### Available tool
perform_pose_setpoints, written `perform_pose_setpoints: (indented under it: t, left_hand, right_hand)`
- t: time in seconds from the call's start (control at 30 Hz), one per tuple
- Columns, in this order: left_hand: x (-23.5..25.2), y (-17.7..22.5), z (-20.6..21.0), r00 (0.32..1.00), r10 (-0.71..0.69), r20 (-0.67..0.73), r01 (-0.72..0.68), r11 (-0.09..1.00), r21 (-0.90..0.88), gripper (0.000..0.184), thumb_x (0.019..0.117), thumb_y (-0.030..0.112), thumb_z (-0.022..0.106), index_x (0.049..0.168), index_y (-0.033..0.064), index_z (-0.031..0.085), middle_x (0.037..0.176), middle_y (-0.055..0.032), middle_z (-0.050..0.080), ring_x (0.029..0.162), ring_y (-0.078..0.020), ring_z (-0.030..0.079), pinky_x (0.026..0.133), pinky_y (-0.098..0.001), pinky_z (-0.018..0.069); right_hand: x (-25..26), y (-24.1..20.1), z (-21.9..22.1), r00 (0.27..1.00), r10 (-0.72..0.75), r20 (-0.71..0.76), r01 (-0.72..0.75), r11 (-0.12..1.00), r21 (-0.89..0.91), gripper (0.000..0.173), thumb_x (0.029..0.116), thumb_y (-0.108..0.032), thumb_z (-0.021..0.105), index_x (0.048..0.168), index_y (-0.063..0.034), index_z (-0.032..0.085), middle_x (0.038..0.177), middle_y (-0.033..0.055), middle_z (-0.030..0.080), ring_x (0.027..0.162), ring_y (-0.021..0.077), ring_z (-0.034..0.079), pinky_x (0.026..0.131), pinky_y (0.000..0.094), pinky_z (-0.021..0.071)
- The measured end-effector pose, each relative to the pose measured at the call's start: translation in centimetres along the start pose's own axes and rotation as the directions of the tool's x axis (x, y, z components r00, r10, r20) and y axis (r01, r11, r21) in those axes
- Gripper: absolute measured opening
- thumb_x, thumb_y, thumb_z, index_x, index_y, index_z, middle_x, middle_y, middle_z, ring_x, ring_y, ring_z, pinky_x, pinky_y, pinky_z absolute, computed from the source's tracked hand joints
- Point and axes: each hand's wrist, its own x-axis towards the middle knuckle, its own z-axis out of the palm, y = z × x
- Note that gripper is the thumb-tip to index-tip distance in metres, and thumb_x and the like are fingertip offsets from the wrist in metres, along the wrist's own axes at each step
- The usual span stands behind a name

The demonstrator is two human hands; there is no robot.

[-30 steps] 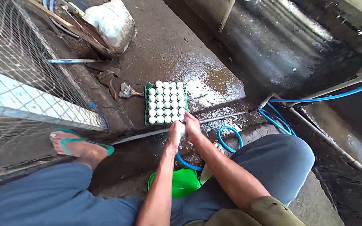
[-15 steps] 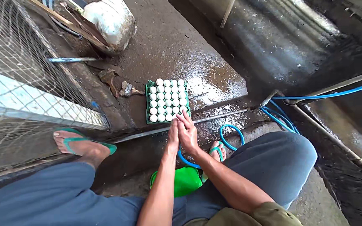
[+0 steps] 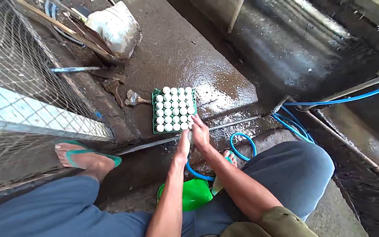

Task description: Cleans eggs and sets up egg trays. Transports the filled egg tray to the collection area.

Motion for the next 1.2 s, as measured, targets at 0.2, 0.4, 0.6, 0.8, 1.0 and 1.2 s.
perform_pose_setpoints:
  t: [0.2, 0.4, 0.6, 0.8, 1.0, 1.2]
  left_hand:
    - [-0.4, 0.5, -1.4, 0.994, 0.021, 0.103, -0.024, 0.999, 0.029, 0.049, 0.1126, 0.034, 0.024, 0.128, 0.0038, 0.06, 0.115, -0.0094, 0.065, 0.098, -0.0124, 0.061, 0.087, -0.0332, 0.0512]
    - [0.9, 0.2, -1.9, 0.953, -0.051, 0.298, 0.068, 0.997, -0.046, 0.031, 0.1106, 0.032, 0.034, 0.124, 0.0105, 0.051, 0.083, -0.002, 0.056, 0.054, -0.0066, 0.047, 0.047, -0.0207, 0.0405]
    - [0.3, -0.3, -1.0, 0.977, 0.163, 0.139, -0.159, 0.986, -0.043, 0.048, 0.1124, 0.027, 0.024, 0.146, 0.0023, 0.047, 0.145, -0.0142, 0.053, 0.13, -0.0178, 0.052, 0.109, -0.039, 0.0427]
    - [0.2, -0.5, 0.0, 0.99, 0.142, 0.001, -0.142, 0.99, -0.006, 0.045, 0.1128, 0.023, 0.025, 0.137, -0.0044, 0.051, 0.134, -0.0204, 0.057, 0.121, -0.0219, 0.055, 0.105, -0.04, 0.0449]
    - [0.3, -0.3, -0.3, 0.992, 0.123, -0.014, -0.123, 0.992, -0.017, 0.046, 0.1132, 0.025, 0.024, 0.138, -0.0042, 0.051, 0.133, -0.0211, 0.058, 0.119, -0.0234, 0.057, 0.102, -0.0413, 0.0463]
    - [-0.3, 0.2, 0.0, 0.997, 0.068, 0.023, -0.068, 0.998, 0.007, 0.05, 0.1135, 0.031, 0.022, 0.137, -0.0013, 0.052, 0.122, -0.0175, 0.062, 0.106, -0.0199, 0.06, 0.091, -0.0384, 0.0511]
  right_hand:
    - [-1.1, 0.6, 0.2, 0.998, -0.058, -0.003, 0.058, 0.998, -0.011, 0.045, 0.1015, -0.01, 0.044, 0.144, -0.0051, 0.059, 0.155, 0.0163, 0.049, 0.145, 0.0273, 0.045, 0.118, 0.0473, 0.0387]
    - [1.7, 0.1, -1.3, 0.89, 0.417, 0.185, -0.456, 0.826, 0.33, 0.047, 0.1091, -0.022, 0.037, 0.155, -0.0155, 0.043, 0.123, 0.0195, 0.063, 0.099, 0.0282, 0.065, 0.083, 0.0483, 0.0547]
    - [-1.4, 0.1, 0.3, 0.996, -0.088, 0.007, 0.088, 0.994, -0.059, 0.038, 0.1035, -0.015, 0.046, 0.134, -0.009, 0.069, 0.155, 0.0146, 0.049, 0.145, 0.0304, 0.045, 0.117, 0.0516, 0.0387]
    - [-1.9, 0.3, 0.4, 0.999, -0.034, 0.023, 0.035, 0.999, -0.024, 0.042, 0.1059, -0.014, 0.039, 0.141, -0.0046, 0.061, 0.155, 0.0158, 0.049, 0.147, 0.0278, 0.043, 0.121, 0.0481, 0.0344]
    - [-1.6, 0.2, 0.6, 0.999, -0.014, 0.033, 0.015, 0.999, -0.03, 0.044, 0.1067, -0.014, 0.037, 0.145, -0.0049, 0.057, 0.15, 0.0165, 0.054, 0.141, 0.0275, 0.05, 0.117, 0.0487, 0.0393]
    - [-0.4, -0.1, 0.0, 1.0, 0.026, 0.008, -0.026, 0.999, -0.045, 0.042, 0.1071, -0.013, 0.043, 0.147, -0.0073, 0.055, 0.15, 0.0162, 0.053, 0.137, 0.0298, 0.052, 0.111, 0.0527, 0.0433]
